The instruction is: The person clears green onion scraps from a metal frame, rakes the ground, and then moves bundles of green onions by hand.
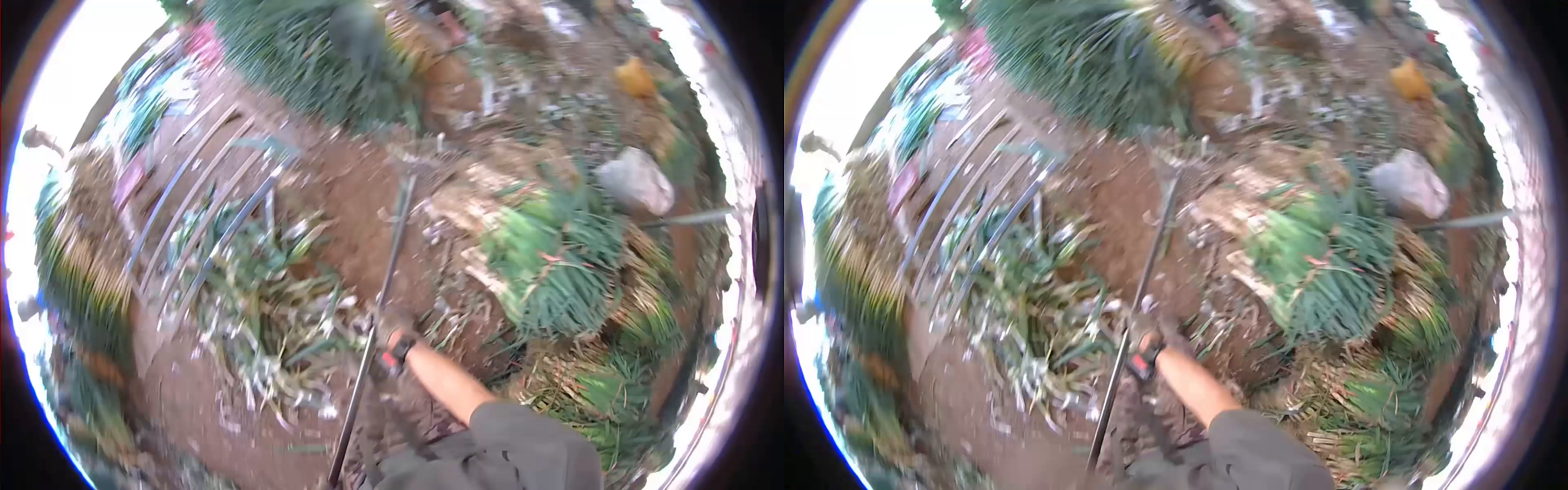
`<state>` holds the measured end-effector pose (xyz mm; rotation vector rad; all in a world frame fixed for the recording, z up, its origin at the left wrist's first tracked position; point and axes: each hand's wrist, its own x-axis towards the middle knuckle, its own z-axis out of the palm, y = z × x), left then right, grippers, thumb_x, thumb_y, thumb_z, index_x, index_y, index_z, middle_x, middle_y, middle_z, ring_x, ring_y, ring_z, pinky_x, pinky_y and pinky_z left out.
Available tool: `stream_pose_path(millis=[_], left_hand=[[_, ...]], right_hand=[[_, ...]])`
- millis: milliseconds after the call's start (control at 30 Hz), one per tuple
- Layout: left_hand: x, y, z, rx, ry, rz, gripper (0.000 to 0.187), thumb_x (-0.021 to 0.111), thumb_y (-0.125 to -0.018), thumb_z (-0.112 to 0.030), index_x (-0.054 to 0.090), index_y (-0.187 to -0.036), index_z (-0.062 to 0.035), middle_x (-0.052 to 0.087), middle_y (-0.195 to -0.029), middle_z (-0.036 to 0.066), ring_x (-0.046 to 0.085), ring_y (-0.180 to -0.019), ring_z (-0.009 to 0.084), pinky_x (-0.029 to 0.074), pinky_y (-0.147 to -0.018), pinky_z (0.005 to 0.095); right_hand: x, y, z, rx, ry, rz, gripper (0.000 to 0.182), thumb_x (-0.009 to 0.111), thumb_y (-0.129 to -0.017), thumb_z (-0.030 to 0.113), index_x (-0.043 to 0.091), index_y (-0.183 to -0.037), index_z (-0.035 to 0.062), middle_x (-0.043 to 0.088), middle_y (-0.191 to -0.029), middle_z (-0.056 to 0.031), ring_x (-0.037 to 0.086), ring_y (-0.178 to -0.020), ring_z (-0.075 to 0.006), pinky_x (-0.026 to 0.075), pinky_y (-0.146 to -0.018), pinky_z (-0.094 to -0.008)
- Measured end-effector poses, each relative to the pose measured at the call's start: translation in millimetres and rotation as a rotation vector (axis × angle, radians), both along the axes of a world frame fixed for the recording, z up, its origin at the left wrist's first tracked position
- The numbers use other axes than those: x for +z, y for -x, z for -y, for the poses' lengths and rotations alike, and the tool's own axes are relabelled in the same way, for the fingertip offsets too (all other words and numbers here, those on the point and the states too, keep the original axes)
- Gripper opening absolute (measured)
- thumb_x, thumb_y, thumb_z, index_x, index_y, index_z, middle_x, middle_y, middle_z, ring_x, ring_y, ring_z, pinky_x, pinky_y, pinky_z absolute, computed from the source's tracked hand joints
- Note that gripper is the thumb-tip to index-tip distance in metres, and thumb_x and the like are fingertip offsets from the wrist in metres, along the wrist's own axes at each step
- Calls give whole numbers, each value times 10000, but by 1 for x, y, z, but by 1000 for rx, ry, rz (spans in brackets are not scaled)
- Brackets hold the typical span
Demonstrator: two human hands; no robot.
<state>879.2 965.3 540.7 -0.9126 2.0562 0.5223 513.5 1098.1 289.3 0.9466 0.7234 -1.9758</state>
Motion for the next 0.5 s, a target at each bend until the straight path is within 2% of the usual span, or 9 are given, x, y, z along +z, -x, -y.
stream_pose_path(millis=[67,100,133,167,200,267,333,367,500], left_hand=[[-43,-32,-18,37,60,1,254,603,-903,-332,611,-925,-79,673,-778,200,653,-709,399,483,-633,493],[-85,-45,-27,115,92,33,246,671,-843,-301,627,-983,-104,666,-739,180,653,-686,390,484,-609,493],[-111,-56,-40,185,108,64,310,739,-783,-269,644,-1042,-128,658,-701,160,653,-664,381,485,-586,493],[-110,-30,-51,157,108,86,322,725,-788,-279,643,-1067,-140,667,-731,167,660,-685,379,492,-600,494],[-106,16,-57,135,112,112,335,712,-793,-289,643,-1091,-152,675,-761,175,667,-705,378,500,-614,495],[-116,59,-66,225,48,-126,356,687,-826,-341,594,-1076,-105,664,-771,186,651,-721,398,488,-635,507],[-126,84,-67,203,35,-139,368,663,-844,-373,567,-1093,-119,664,-772,187,653,-724,397,494,-642,503],[-136,76,-70,136,41,11,400,652,-854,-383,539,-1160,-152,665,-768,183,661,-731,389,505,-644,504],[-108,32,-83,88,113,-205,443,637,-856,-442,526,-1176,-157,664,-758,181,665,-721,384,512,-633,503]], right_hand=[[-90,-1,8,250,-309,-254,399,526,-976,389,499,-678,124,497,-506,-24,527,-438,-182,453,-448,-338],[-100,13,7,375,-414,-297,421,525,-972,410,505,-658,129,499,-509,-23,521,-423,-178,445,-418,-341],[-103,26,9,288,-440,-196,409,549,-953,389,497,-639,133,494,-506,-23,516,-411,-177,432,-396,-332],[-128,35,2,295,-400,-245,354,572,-933,334,511,-652,127,493,-505,-24,519,-408,-183,427,-393,-336],[-118,45,-1,364,-575,-408,301,583,-914,298,547,-676,119,502,-526,-17,527,-448,-164,425,-411,-344],[-137,48,-9,371,-627,-619,259,577,-917,275,580,-721,105,518,-561,-14,533,-505,-143,427,-439,-339],[-129,50,-15,496,-555,-623,269,553,-947,286,588,-757,99,516,-578,-9,527,-545,-129,428,-459,-330],[-133,42,-14,467,-545,-539,302,543,-957,314,567,-742,105,507,-557,-16,518,-499,-148,423,-436,-336],[-139,2,-10,482,-550,-282,292,588,-921,315,520,-745,92,469,-504,-9,467,-361,-161,409,-349,-323]])
